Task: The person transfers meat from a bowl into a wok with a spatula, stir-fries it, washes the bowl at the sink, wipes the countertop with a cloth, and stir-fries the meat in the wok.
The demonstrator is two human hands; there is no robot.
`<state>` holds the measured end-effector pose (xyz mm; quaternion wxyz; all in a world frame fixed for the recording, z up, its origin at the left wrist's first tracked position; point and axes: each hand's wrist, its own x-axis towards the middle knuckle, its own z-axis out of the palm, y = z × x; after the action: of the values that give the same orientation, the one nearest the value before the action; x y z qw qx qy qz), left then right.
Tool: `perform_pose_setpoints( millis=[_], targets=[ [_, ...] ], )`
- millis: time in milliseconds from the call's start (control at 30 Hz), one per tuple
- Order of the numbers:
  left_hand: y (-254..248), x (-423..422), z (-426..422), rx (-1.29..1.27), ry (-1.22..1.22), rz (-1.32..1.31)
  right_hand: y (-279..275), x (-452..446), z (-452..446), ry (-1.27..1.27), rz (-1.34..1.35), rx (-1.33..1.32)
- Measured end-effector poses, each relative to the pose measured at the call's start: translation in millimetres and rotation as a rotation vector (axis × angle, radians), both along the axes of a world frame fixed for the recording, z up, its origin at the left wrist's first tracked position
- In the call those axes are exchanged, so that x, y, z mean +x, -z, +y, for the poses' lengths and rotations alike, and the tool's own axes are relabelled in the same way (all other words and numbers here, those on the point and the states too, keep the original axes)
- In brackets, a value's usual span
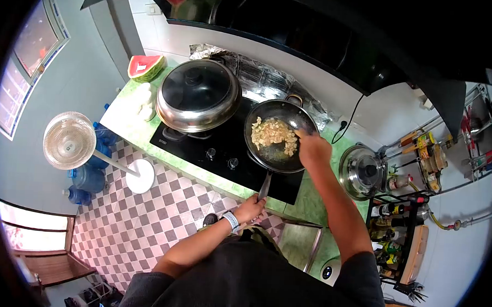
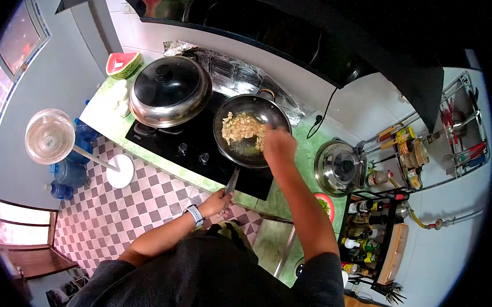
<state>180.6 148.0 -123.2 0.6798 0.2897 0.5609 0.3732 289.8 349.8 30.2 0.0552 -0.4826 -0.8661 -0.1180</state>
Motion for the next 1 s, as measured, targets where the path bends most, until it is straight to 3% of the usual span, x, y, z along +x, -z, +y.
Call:
perform_pose_setpoints(
  millis=[167,367,433,467,533,867,1000],
  targets=[
    [-9,3,0,-0.021,-0.016,0.068,40,-13,17,-0.291,0.006,0.15],
    [-9,4,1,-0.008,0.04,0.14,34,31,17,-0.218,-0.096,0.075],
    [-8,8,1,-0.022,0.037,0.118,26,23,26,-0.27,0.067,0.206],
    [-8,8,3,-0.034,0.035,0.099,33,10,36,-0.094,-0.002,0.06],
    [-6,8,2,-0.036,0.053,0.12,50,-17,47,-0.005,-0.016,0.004],
    [11,4,4,0.037,0.037,0.074,35,31,26,-0.149,-0.062,0.056],
    [8,1,3,0.016,0.074,0.054,23,-1,46,0.146,-0.009,-0.099]
  ],
)
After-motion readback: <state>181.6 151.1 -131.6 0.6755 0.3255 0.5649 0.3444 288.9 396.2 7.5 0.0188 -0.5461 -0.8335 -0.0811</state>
